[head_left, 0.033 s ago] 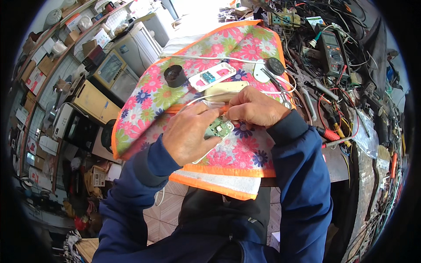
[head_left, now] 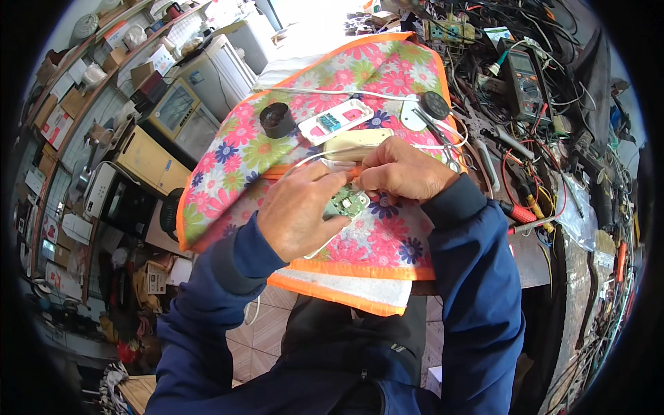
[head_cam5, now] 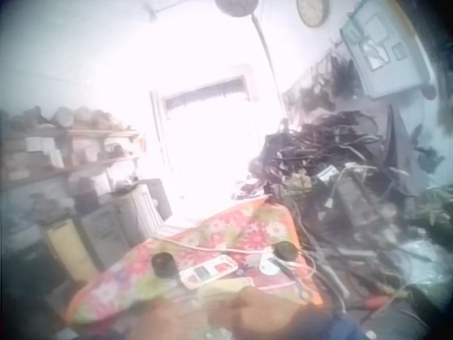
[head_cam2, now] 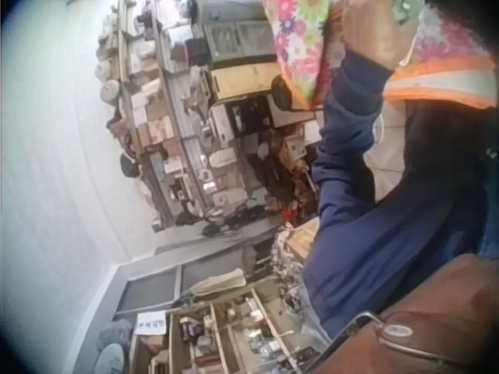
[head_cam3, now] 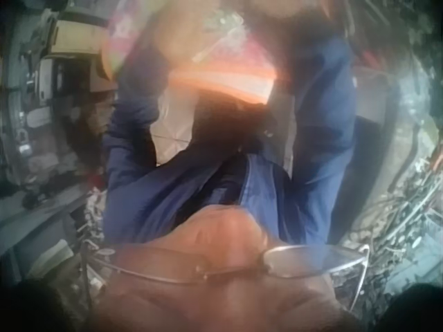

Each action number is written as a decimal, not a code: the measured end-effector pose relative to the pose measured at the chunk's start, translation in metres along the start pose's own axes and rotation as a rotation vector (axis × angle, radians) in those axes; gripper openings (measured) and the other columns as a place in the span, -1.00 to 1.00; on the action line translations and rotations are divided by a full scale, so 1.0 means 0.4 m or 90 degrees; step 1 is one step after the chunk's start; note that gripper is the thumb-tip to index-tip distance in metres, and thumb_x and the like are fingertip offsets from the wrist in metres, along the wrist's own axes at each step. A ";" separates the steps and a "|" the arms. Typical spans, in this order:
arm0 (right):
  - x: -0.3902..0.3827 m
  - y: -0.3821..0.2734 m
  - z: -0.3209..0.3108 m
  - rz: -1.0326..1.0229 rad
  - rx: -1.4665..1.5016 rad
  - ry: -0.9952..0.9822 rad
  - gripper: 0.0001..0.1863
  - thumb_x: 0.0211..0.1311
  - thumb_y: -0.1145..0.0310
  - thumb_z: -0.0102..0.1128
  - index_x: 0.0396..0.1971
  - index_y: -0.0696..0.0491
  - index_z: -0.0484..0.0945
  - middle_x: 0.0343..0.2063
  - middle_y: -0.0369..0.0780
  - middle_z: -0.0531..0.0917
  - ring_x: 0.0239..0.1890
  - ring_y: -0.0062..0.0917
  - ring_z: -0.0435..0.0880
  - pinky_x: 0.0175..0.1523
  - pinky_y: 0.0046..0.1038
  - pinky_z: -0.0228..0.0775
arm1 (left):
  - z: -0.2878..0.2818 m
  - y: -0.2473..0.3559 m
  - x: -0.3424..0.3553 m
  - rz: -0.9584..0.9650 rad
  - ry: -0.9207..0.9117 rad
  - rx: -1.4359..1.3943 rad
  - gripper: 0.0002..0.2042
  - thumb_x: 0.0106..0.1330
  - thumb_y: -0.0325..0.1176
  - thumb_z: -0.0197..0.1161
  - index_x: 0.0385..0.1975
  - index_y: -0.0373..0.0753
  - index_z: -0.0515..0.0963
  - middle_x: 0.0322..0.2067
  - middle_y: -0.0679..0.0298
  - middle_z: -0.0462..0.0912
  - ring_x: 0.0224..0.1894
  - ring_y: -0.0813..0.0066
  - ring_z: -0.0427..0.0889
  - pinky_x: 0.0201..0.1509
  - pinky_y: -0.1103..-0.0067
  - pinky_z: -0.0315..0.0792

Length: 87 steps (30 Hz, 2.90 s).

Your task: The person repairs a small electronic device by stripping wires with pliers, inserting them into a circuit board, and soldering the connections. The person uses a soldering iron and pliers to complete the task.

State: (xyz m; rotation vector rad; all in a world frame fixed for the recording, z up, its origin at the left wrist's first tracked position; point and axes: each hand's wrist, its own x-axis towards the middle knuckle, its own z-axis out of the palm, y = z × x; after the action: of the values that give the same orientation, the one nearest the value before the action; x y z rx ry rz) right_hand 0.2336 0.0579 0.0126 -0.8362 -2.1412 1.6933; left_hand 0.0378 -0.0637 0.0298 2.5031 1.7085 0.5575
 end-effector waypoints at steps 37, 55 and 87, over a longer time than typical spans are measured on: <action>-0.001 0.000 0.001 -0.012 0.055 -0.033 -0.76 0.25 0.31 0.38 -0.30 0.21 0.75 -0.58 -0.36 0.63 -0.57 -0.76 0.56 -0.46 -0.67 0.38 | 0.010 -0.059 0.006 0.021 -0.069 -0.133 -0.38 0.08 -0.34 0.52 0.22 -0.30 0.56 -0.43 0.21 0.40 -0.37 0.33 0.44 -0.22 0.42 0.40; -0.003 0.005 -0.015 -0.029 0.079 -0.046 -0.86 0.21 0.40 0.46 -0.43 0.17 0.75 -0.62 -0.37 0.63 -0.59 -0.77 0.49 -0.47 -0.63 0.28 | 0.068 -0.151 -0.009 -0.091 -0.131 -0.538 -0.36 0.26 -0.43 0.50 0.33 -0.44 0.42 -0.19 0.30 0.64 -0.22 0.70 0.54 -0.14 0.66 0.46; 0.004 0.010 0.009 0.012 0.033 0.006 -0.88 0.14 0.44 0.47 -0.48 0.14 0.71 -0.61 -0.43 0.58 -0.57 -0.80 0.43 -0.46 -0.61 0.22 | 0.088 -0.153 -0.016 -0.132 -0.097 -0.592 -0.46 0.27 -0.45 0.48 0.22 -0.46 0.46 -0.15 0.24 0.65 -0.12 0.61 0.59 -0.02 0.59 0.51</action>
State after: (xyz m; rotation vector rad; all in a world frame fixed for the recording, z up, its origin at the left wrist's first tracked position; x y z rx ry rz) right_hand 0.2316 0.0567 0.0076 -0.8511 -2.0808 1.7437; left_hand -0.0070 -0.0407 -0.0198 1.6428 1.2103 0.8539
